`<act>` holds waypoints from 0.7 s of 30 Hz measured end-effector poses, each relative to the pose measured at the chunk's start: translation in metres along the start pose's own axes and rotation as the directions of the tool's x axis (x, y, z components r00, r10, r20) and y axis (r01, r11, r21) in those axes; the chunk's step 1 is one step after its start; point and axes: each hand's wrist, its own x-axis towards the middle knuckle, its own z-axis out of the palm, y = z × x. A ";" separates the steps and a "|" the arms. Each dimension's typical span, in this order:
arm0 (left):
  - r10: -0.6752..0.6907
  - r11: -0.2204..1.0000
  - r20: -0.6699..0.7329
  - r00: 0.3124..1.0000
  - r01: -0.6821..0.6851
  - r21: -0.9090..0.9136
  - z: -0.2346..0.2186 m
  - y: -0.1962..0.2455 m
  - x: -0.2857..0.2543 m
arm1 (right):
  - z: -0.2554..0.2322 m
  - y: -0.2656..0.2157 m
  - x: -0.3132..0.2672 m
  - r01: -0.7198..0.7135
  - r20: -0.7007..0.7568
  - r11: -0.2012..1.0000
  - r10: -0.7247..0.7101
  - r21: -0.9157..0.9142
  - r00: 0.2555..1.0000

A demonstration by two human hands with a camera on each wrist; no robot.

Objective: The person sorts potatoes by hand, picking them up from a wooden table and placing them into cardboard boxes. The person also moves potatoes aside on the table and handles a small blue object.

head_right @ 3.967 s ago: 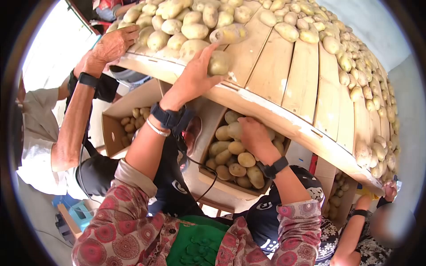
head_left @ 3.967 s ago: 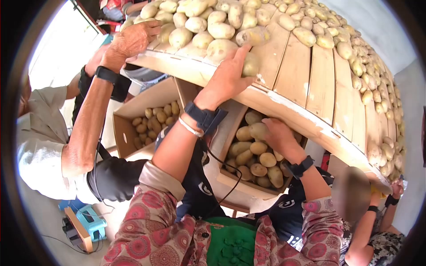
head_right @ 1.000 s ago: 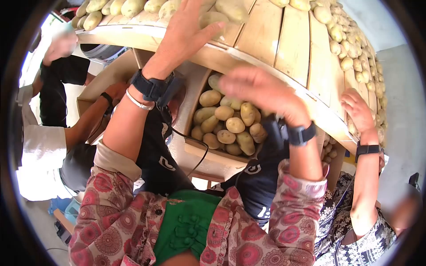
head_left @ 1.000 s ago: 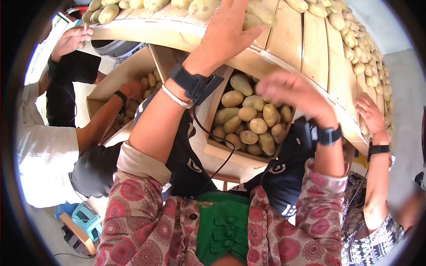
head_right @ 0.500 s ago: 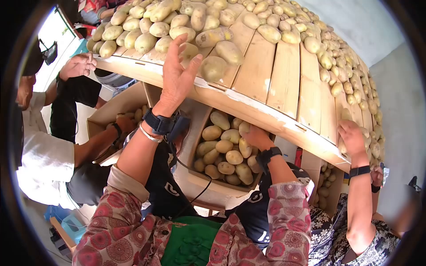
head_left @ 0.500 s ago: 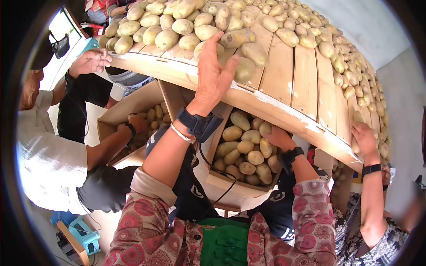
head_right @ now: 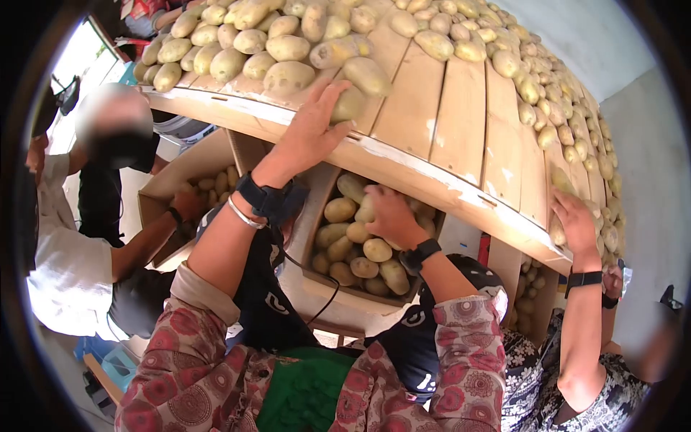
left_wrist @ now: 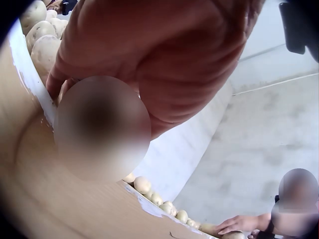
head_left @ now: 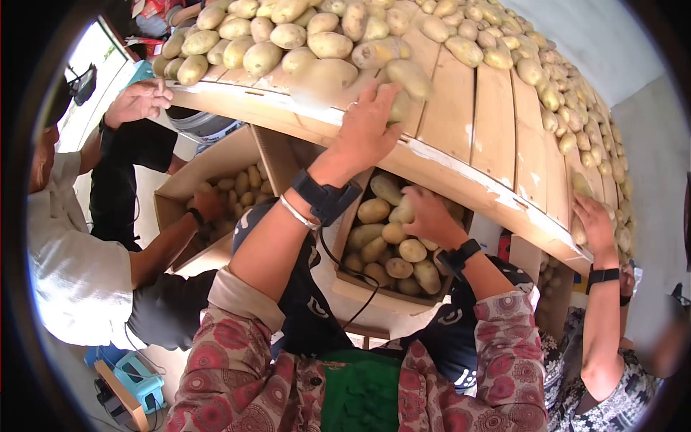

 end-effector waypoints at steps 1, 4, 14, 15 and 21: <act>0.012 1.000 0.009 1.000 -0.011 -0.008 0.003 -0.005 -0.003 | -0.003 -0.018 0.001 0.018 0.027 0.999 -0.017 -0.052 1.000; 0.243 0.963 -0.060 0.968 -0.233 0.136 0.015 -0.018 0.003 | 0.013 -0.028 0.003 0.357 -0.081 0.934 -0.355 0.017 0.931; 0.170 0.983 0.047 0.984 -0.166 -0.074 -0.003 -0.006 0.009 | -0.135 -0.077 0.027 0.195 -0.360 0.814 0.018 0.547 0.933; 0.166 0.984 0.032 0.986 -0.164 -0.062 -0.003 -0.006 0.007 | -0.137 -0.067 0.033 0.169 -0.413 0.822 0.087 0.544 0.907; 0.114 0.993 0.027 0.993 -0.114 -0.003 0.001 -0.009 0.007 | -0.118 -0.050 0.065 0.155 -0.750 0.959 0.078 0.236 0.656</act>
